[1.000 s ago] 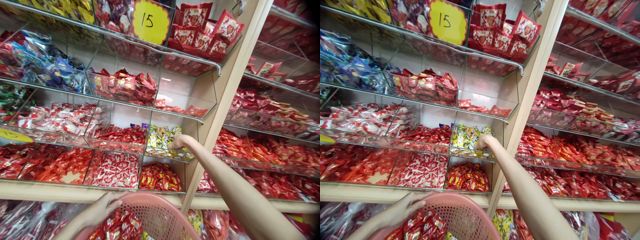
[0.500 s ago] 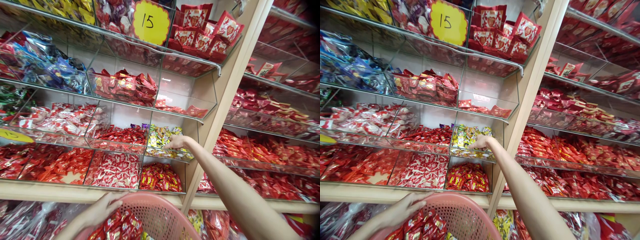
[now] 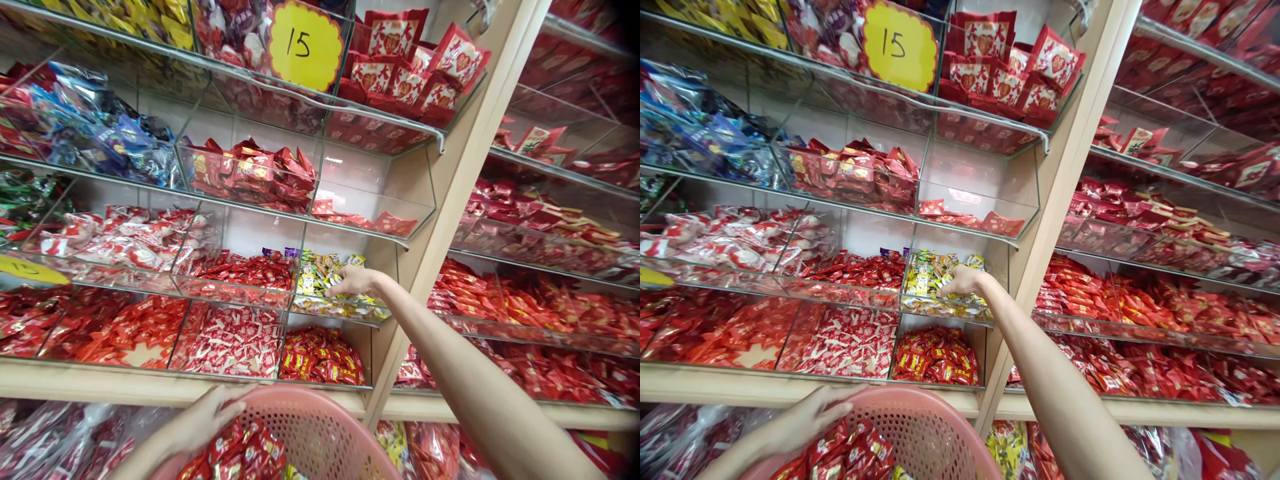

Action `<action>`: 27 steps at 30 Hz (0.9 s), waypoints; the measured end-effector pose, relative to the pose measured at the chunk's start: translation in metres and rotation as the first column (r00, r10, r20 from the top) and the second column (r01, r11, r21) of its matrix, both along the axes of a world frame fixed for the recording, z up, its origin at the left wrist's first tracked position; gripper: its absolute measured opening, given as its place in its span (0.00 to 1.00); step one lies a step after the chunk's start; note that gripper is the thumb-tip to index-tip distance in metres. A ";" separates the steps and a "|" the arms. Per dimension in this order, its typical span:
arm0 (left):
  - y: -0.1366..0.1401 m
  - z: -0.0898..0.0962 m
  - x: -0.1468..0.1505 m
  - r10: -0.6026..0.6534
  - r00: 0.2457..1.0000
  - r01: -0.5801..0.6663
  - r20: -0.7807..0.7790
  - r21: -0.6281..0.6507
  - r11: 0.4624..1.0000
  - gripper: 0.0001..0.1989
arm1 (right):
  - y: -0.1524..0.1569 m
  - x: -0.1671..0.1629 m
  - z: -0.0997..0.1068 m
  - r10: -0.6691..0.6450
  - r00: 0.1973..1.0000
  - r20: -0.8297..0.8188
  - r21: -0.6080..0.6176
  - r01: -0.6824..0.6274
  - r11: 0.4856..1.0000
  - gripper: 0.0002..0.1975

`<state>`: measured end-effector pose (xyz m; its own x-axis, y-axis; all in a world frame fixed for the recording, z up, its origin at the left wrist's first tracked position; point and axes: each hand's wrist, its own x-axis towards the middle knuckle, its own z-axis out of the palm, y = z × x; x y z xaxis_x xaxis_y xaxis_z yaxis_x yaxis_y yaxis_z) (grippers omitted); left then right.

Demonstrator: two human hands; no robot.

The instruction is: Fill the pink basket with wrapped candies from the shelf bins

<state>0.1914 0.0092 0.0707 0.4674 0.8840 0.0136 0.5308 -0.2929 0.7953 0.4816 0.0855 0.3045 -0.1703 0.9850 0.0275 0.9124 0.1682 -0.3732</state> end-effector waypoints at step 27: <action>0.002 0.005 0.002 -0.065 0.998 0.064 0.012 0.059 0.996 0.25 | 0.028 0.023 -0.023 0.024 0.951 0.307 0.091 -0.054 0.994 0.25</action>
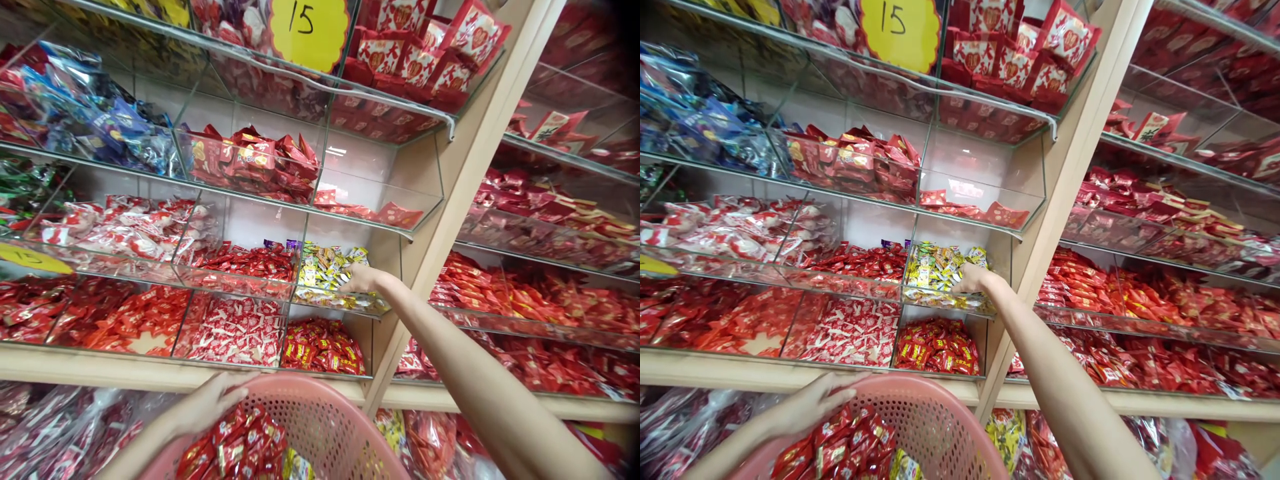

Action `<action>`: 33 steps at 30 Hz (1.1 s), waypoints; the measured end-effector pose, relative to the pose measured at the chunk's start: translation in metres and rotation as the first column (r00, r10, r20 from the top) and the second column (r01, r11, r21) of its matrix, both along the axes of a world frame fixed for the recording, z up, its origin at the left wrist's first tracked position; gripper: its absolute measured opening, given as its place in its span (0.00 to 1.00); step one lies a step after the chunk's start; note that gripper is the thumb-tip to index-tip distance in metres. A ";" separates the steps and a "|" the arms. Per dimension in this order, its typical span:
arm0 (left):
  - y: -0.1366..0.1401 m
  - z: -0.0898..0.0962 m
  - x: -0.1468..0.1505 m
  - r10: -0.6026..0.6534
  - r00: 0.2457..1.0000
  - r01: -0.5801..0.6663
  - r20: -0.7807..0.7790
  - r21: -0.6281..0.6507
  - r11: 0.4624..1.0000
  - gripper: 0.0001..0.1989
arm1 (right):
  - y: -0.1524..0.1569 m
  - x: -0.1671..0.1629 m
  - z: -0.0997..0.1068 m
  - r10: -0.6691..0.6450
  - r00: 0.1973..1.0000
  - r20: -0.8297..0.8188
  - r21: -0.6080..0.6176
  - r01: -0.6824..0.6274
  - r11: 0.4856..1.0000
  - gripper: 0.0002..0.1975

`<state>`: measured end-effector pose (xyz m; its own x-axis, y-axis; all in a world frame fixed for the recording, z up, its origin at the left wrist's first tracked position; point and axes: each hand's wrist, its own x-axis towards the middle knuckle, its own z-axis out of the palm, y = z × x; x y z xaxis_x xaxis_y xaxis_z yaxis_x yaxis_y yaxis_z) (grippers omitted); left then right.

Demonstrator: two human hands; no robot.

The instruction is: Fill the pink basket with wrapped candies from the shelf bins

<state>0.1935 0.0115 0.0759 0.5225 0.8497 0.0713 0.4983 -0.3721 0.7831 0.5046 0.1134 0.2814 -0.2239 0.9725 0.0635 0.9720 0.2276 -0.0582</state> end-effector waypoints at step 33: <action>-0.004 0.013 0.004 -0.052 0.993 0.058 -0.106 0.047 0.997 0.24 | -0.157 -0.038 -0.211 0.185 0.980 0.078 -0.358 -0.145 0.922 0.15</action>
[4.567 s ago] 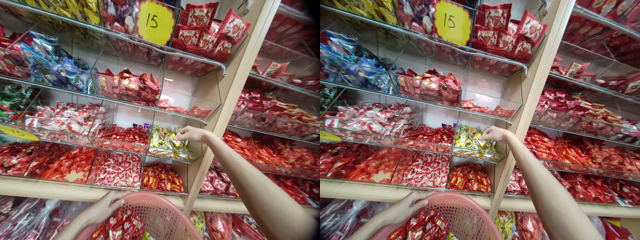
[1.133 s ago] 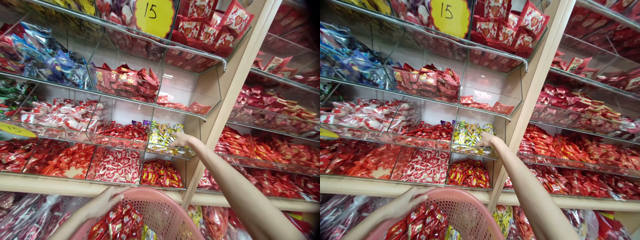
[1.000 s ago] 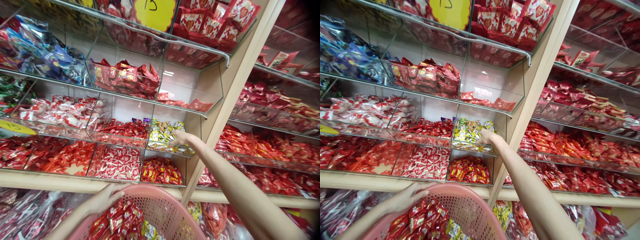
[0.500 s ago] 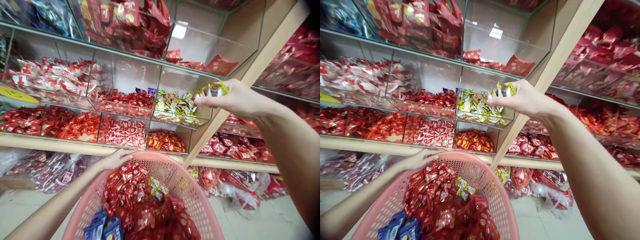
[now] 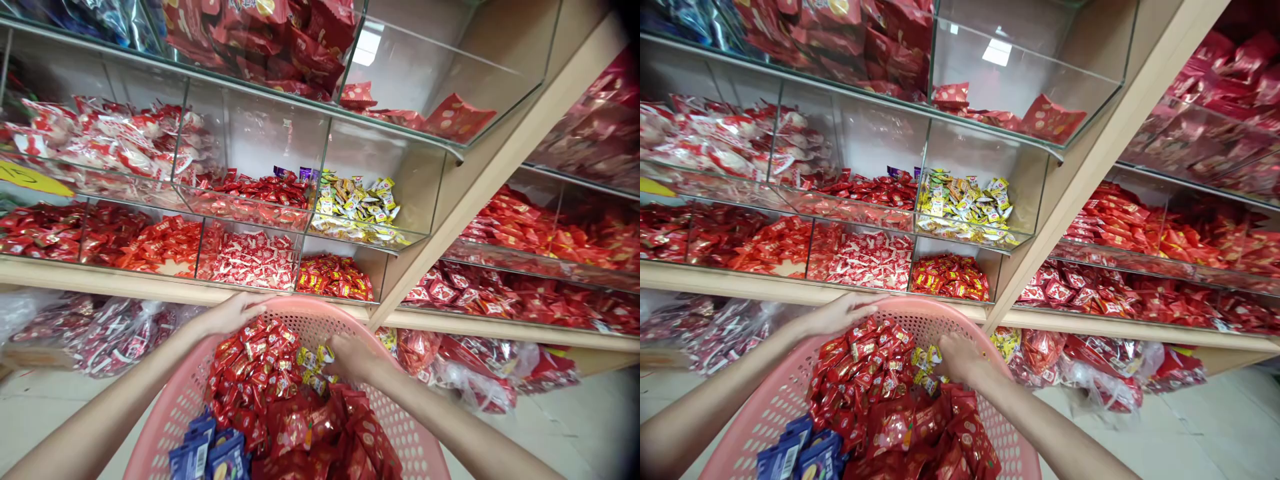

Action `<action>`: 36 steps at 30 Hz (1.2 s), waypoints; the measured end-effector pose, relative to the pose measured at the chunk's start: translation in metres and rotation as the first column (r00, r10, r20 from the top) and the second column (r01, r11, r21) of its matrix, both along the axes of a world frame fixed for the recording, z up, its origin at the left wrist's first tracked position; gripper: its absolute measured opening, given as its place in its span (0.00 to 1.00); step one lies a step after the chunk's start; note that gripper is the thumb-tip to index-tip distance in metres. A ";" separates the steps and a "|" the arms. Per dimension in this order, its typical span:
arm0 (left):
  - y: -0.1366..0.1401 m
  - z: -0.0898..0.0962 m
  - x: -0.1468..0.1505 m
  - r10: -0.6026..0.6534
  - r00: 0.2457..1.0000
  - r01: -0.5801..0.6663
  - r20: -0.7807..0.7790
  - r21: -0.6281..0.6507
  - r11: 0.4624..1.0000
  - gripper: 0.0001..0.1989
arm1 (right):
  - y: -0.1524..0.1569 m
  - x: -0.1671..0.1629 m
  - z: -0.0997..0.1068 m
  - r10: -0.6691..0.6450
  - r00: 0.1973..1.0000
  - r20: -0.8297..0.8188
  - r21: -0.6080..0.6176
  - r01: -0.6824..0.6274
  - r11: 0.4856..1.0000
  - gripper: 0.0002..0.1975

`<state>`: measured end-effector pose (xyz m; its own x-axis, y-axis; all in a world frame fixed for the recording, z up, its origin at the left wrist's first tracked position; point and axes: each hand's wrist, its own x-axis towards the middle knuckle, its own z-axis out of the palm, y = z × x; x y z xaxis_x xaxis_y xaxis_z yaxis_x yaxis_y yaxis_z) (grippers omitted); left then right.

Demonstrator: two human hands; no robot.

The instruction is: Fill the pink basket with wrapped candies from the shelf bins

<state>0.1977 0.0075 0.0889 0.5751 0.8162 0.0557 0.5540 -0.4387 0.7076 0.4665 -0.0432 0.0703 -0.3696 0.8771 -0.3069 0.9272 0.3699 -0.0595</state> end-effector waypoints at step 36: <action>-0.002 0.000 -0.001 0.007 0.999 -0.008 0.038 0.011 1.000 0.24 | -0.010 -0.027 -0.015 -0.121 0.992 -0.023 0.022 0.121 0.992 0.15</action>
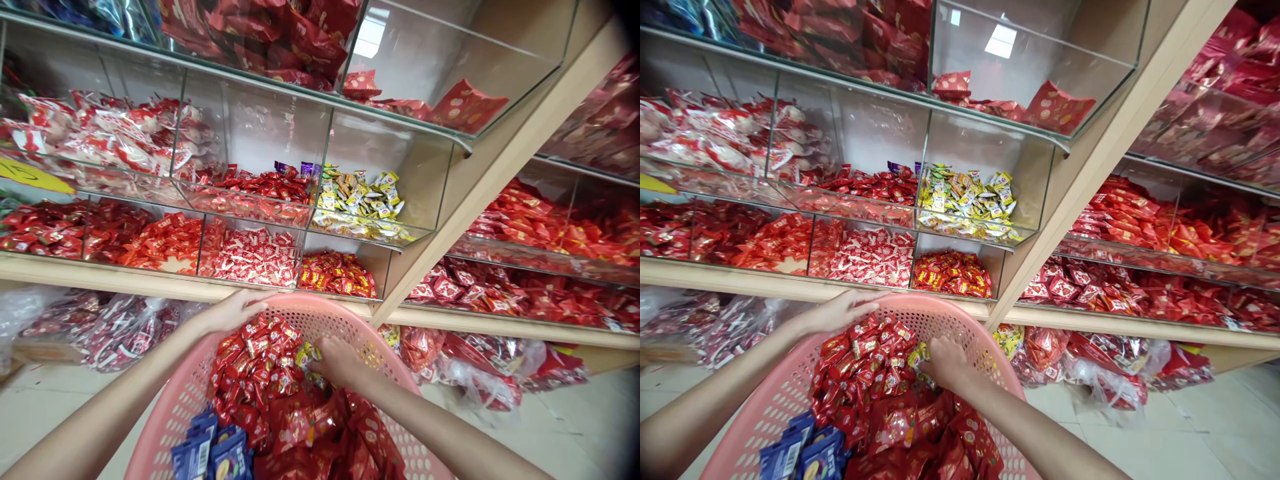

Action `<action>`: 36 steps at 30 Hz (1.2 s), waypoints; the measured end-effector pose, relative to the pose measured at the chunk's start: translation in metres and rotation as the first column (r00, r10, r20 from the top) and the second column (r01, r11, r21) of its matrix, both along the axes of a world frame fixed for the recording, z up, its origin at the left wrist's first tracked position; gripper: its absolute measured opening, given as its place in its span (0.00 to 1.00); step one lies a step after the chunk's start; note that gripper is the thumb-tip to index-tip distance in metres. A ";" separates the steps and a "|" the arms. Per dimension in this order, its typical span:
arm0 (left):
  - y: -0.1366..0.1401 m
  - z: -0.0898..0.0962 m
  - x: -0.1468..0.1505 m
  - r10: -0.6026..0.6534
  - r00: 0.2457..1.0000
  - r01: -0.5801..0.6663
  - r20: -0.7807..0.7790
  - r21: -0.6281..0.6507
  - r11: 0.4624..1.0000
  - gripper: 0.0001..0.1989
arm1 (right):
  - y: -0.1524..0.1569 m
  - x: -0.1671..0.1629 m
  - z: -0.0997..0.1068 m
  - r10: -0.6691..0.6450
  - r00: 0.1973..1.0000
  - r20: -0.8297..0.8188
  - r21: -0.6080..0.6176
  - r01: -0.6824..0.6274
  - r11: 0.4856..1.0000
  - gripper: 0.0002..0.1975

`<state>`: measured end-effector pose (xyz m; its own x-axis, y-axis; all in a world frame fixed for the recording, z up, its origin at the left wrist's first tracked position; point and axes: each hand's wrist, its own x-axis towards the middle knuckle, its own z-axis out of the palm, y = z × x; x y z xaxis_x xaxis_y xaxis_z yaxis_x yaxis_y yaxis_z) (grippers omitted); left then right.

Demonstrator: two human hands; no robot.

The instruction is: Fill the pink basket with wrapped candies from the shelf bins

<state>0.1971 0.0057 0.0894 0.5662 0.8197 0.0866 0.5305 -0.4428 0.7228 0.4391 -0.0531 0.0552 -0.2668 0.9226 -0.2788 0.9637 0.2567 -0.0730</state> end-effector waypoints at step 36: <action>0.003 -0.002 0.001 -0.031 0.999 0.031 0.023 0.001 1.000 0.23 | 0.002 0.018 0.005 0.024 0.995 0.098 0.115 -0.036 0.993 0.15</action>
<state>0.1977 0.0085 0.0870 0.5889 0.8020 0.1004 0.5000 -0.4590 0.7344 0.4571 -0.0513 0.0599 -0.2721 0.9422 -0.1956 0.9565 0.2870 0.0518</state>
